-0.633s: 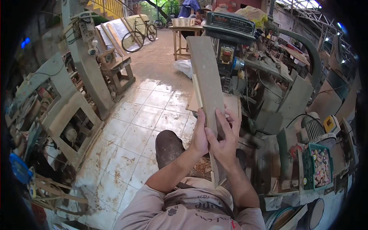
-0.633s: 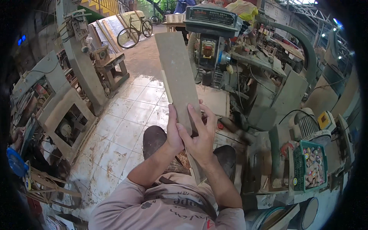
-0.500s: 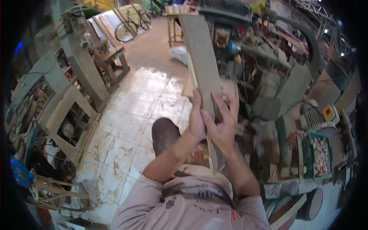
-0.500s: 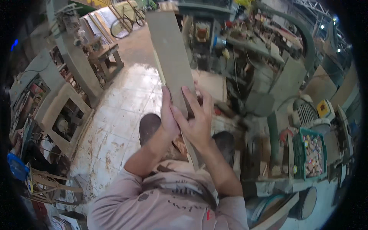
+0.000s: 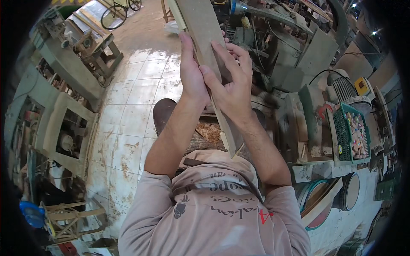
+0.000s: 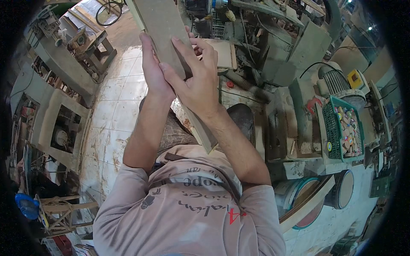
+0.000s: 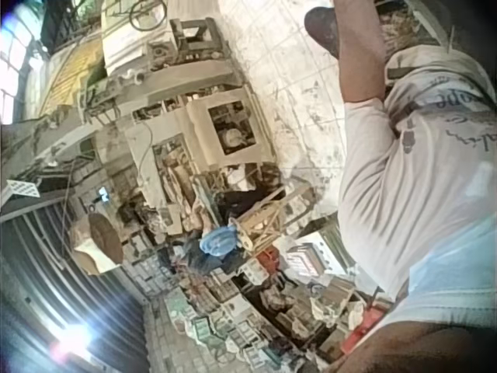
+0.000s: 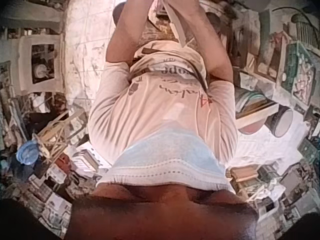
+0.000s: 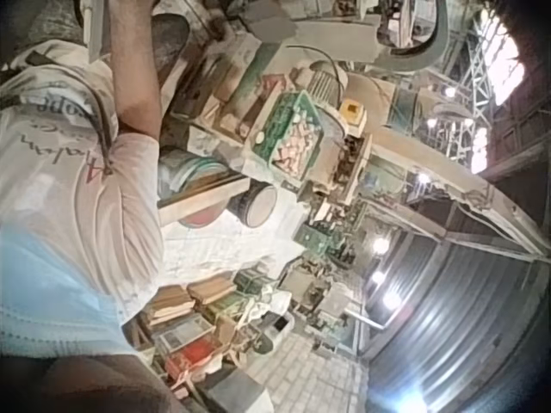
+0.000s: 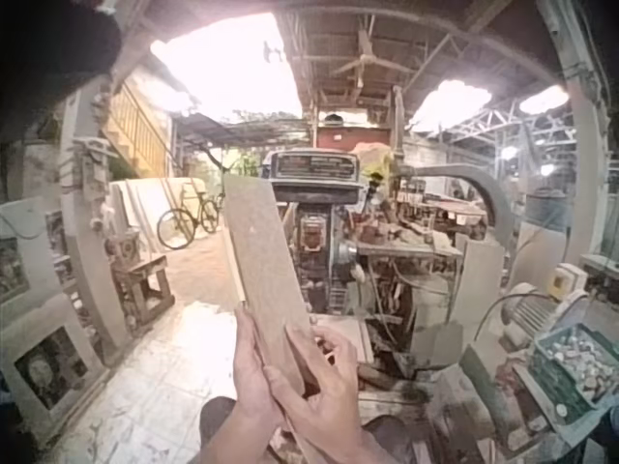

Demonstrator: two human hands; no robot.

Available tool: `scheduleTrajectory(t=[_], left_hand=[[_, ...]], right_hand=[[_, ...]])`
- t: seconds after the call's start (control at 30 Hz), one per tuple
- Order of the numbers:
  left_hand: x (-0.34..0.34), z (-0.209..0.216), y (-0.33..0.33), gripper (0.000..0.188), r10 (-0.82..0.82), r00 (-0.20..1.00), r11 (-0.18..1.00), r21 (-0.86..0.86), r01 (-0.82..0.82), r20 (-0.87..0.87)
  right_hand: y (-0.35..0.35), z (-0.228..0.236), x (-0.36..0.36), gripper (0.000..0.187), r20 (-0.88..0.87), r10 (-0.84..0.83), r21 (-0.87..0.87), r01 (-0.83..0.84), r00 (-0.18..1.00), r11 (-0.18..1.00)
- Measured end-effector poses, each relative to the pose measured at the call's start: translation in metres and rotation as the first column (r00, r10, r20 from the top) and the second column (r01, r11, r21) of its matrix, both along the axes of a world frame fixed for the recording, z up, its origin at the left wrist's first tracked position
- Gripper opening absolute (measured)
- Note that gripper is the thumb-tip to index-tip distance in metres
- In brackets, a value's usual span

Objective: The person operates a drill press to drill holes into rectangular wooden planks. They pick up a plank, position it under the drill bit, lower the handle to drill, and then remove the plank. This process is repeated for multiple planks, which are placed into a green basket after drilling.

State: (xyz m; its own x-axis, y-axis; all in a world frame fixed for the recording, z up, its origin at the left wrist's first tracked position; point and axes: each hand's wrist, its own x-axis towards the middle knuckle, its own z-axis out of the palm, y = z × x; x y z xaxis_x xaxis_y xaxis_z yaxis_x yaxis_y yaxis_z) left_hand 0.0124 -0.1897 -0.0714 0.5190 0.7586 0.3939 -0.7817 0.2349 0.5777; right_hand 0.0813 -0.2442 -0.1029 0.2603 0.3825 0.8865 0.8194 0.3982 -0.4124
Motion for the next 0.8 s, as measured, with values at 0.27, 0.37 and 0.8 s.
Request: scheduleTrajectory(t=[0.27, 0.37, 0.8], left_hand=[[0.002, 0.0, 0.004, 0.072, -0.001, 1.0, 0.999, 0.034, 0.001, 0.001], [0.004, -0.002, 0.007, 0.073, 0.044, 0.999, 0.999, 0.029, -0.043, -0.016], [0.005, -0.01, 0.026, 0.074, 0.093, 0.995, 0.994, 0.059, -0.091, -0.03]], right_hand=[[-0.002, 0.004, -0.002, 0.053, -0.022, -0.01, 0.003, 0.01, 1.0, 1.0], [-0.002, 0.001, -0.004, 0.052, -0.029, -0.019, -0.015, 0.018, 0.999, 1.0], [-0.001, -0.027, -0.007, 0.052, -0.084, -0.001, -0.066, -0.004, 0.996, 0.998]])
